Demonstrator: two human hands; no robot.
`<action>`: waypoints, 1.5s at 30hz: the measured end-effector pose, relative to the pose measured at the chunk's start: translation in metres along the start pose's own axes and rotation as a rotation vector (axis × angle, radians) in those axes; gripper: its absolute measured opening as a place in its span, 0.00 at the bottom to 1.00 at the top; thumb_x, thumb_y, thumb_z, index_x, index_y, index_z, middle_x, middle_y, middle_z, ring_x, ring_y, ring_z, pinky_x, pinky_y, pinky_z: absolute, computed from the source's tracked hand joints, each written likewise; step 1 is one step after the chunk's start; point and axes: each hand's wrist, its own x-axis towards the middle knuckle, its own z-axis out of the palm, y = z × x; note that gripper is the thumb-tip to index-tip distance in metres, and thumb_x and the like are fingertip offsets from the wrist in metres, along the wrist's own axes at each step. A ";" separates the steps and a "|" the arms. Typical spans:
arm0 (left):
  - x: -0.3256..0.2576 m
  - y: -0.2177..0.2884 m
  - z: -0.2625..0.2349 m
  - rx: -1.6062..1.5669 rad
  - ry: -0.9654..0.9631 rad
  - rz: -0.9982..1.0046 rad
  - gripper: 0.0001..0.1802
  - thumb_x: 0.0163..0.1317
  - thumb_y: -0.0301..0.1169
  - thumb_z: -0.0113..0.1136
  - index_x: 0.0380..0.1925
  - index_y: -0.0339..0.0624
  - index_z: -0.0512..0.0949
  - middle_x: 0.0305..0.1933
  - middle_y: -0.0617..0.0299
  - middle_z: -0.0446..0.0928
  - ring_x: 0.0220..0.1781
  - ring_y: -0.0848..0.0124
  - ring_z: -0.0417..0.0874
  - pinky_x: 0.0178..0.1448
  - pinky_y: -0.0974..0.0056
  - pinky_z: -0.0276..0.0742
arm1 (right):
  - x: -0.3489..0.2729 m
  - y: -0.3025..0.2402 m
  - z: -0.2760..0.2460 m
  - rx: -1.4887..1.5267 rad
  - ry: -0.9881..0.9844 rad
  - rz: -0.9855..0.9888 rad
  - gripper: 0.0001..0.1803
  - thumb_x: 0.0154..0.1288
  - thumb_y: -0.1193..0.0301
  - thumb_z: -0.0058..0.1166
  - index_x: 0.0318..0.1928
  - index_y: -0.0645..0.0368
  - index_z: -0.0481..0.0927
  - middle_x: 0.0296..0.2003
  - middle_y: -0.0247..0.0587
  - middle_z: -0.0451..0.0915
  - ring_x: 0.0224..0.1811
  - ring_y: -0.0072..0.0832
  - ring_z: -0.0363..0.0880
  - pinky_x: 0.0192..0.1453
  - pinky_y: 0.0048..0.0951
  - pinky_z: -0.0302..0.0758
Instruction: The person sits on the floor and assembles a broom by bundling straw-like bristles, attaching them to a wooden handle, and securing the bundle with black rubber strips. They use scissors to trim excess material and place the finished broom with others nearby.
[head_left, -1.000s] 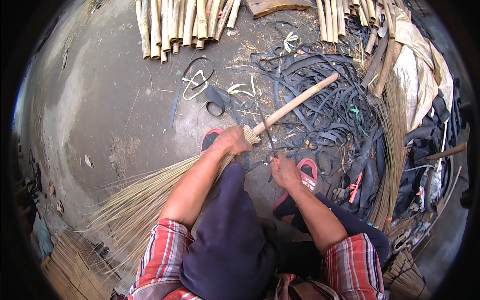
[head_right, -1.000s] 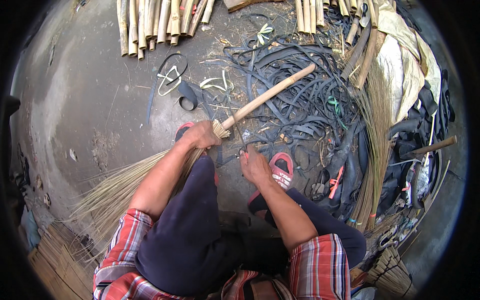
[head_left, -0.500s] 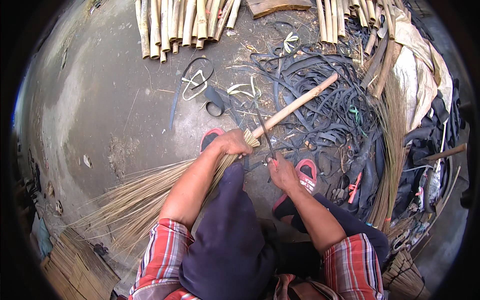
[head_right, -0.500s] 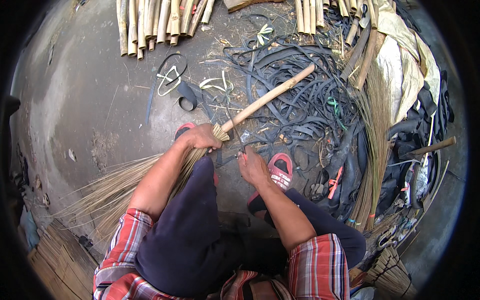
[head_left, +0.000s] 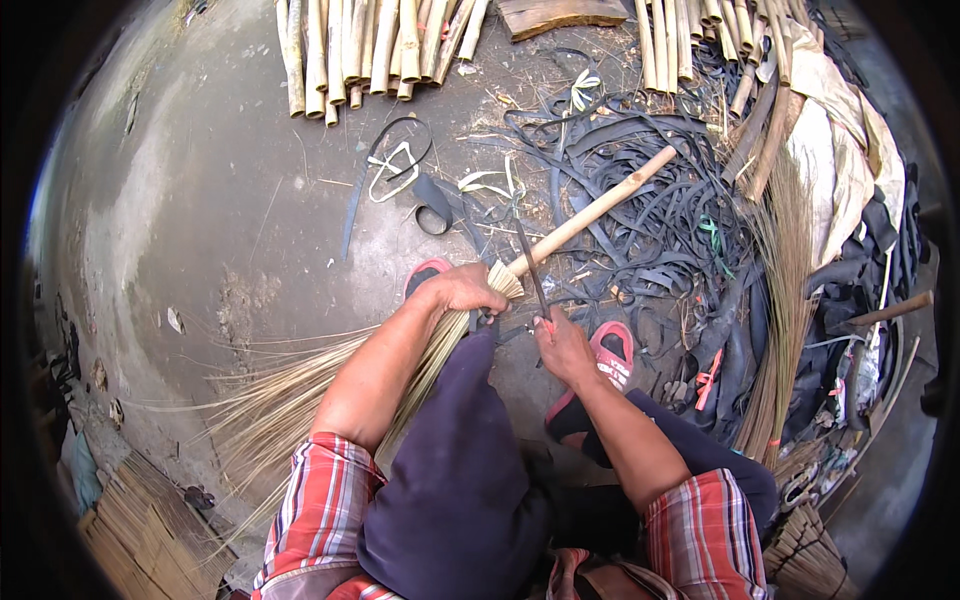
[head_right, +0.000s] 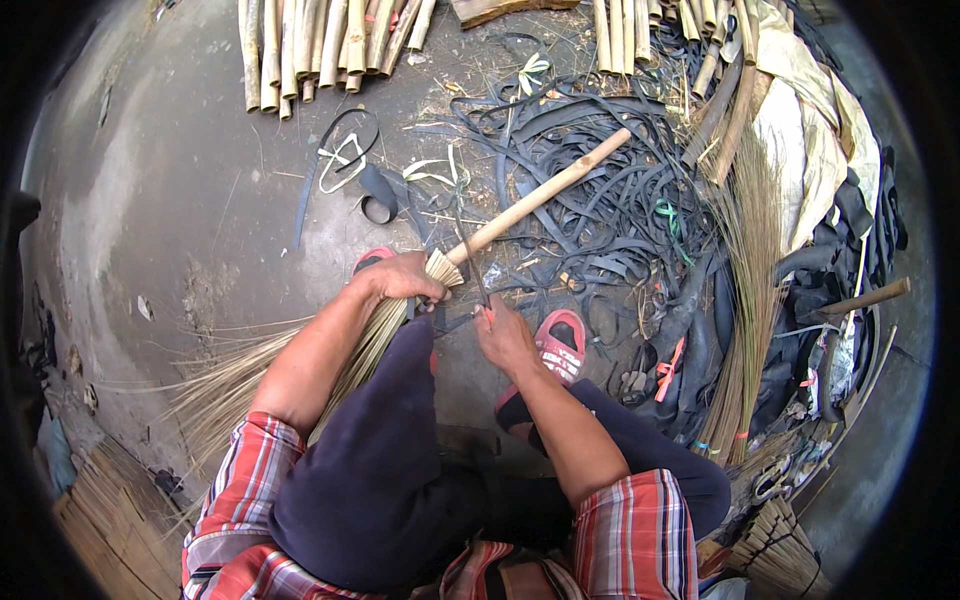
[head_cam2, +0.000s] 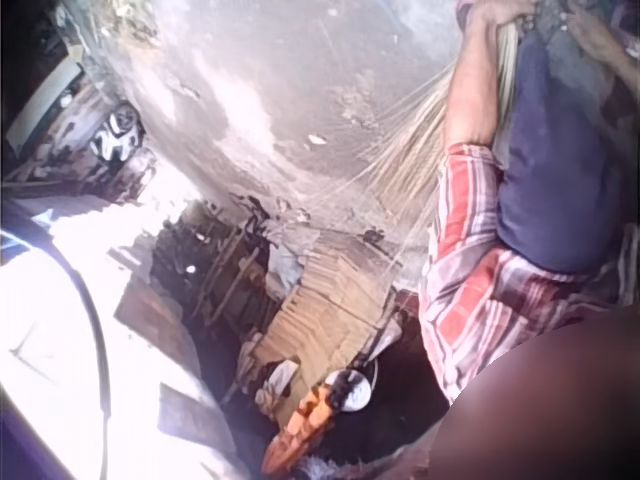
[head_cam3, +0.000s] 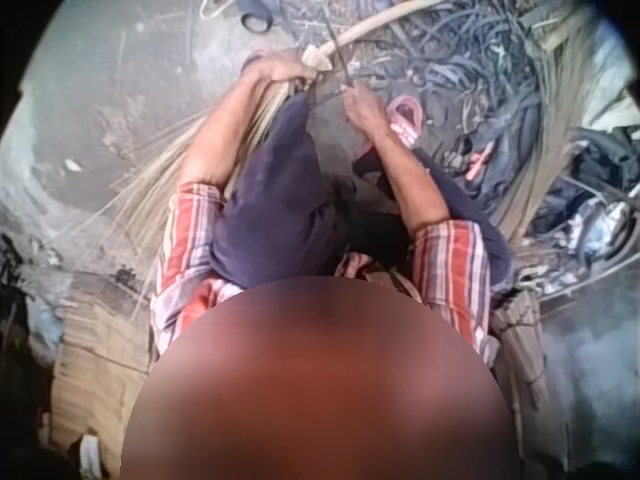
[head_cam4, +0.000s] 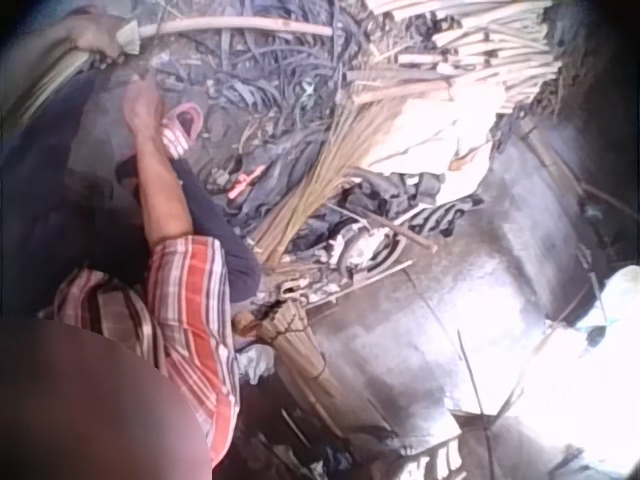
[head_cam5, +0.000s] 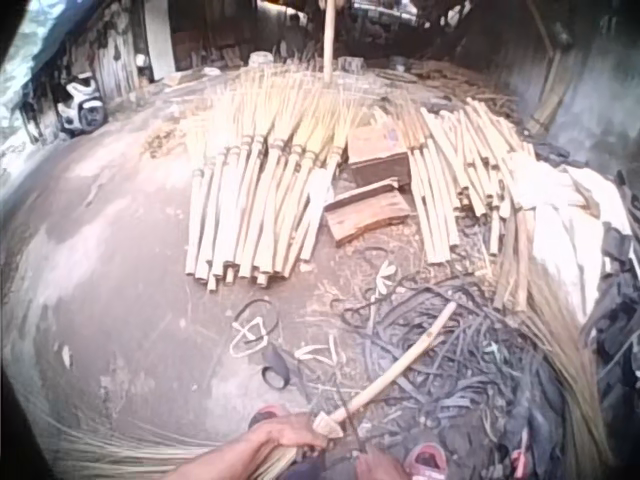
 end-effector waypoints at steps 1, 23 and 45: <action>-0.005 0.004 0.004 0.009 0.050 -0.010 0.23 0.52 0.48 0.77 0.33 0.37 0.89 0.35 0.51 0.90 0.37 0.60 0.90 0.47 0.56 0.83 | 0.001 0.001 0.001 -0.045 -0.016 -0.019 0.18 0.80 0.58 0.49 0.52 0.63 0.72 0.38 0.73 0.83 0.46 0.72 0.82 0.50 0.63 0.75; -0.035 -0.008 0.023 0.218 0.350 0.042 0.41 0.62 0.63 0.69 0.55 0.33 0.84 0.48 0.35 0.87 0.54 0.42 0.89 0.60 0.47 0.82 | 0.014 -0.013 0.005 -0.185 0.674 -0.353 0.30 0.73 0.64 0.62 0.73 0.54 0.73 0.59 0.50 0.80 0.67 0.47 0.74 0.69 0.53 0.65; -0.037 -0.016 0.028 0.201 0.118 0.039 0.36 0.75 0.62 0.54 0.58 0.37 0.82 0.52 0.37 0.86 0.59 0.41 0.86 0.64 0.45 0.77 | 0.074 -0.054 -0.025 -0.142 -0.042 -0.532 0.15 0.77 0.64 0.57 0.58 0.53 0.87 0.50 0.45 0.87 0.57 0.44 0.84 0.66 0.43 0.74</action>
